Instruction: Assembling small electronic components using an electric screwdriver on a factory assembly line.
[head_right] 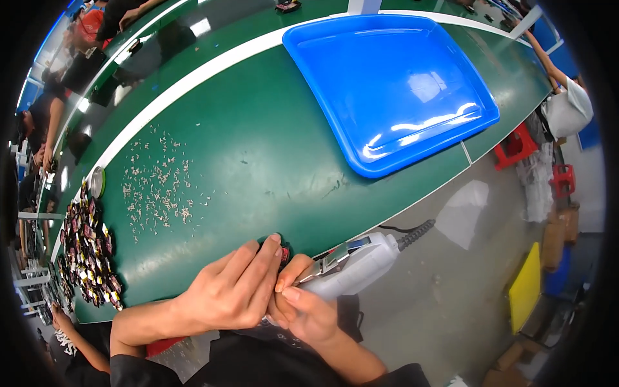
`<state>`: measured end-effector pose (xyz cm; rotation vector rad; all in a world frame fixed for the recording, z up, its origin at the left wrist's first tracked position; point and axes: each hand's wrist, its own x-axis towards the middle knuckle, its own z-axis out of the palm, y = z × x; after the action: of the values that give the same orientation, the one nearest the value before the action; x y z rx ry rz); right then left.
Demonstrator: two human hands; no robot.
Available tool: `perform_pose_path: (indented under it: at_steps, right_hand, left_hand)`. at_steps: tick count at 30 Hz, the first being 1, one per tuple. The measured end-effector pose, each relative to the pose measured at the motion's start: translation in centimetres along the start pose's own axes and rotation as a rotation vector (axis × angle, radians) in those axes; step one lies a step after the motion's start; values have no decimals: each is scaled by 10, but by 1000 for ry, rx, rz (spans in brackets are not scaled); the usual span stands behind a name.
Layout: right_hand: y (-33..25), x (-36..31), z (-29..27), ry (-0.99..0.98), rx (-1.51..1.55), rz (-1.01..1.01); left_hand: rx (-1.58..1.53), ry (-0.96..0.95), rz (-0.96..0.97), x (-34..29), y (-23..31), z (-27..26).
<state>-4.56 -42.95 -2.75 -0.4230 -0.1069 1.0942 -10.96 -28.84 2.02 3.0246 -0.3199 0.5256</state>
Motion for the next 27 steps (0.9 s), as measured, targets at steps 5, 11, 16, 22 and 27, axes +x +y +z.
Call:
perform_pose_path:
  at_steps: [5, 11, 16, 22, 27]
  right_hand:
    - [-2, 3, 2, -2, 37, -9]
    - [-7, 5, -2, -12, 67, 16]
    - [-30, 7, 12, -3, -50, -15]
    - [-87, 40, 33, -186, -329, -293]
    - [-95, 57, 43, -203, -481, -344]
  left_hand:
    - [43, 36, 70, -1, -4, -3]
    - [43, -11, 20, 3, 0, -2]
    - [-24, -73, 0, 2, -5, -3]
    - [0, -185, -31, 8, 2, -13]
    - [22, -176, 19, 10, 1, -13]
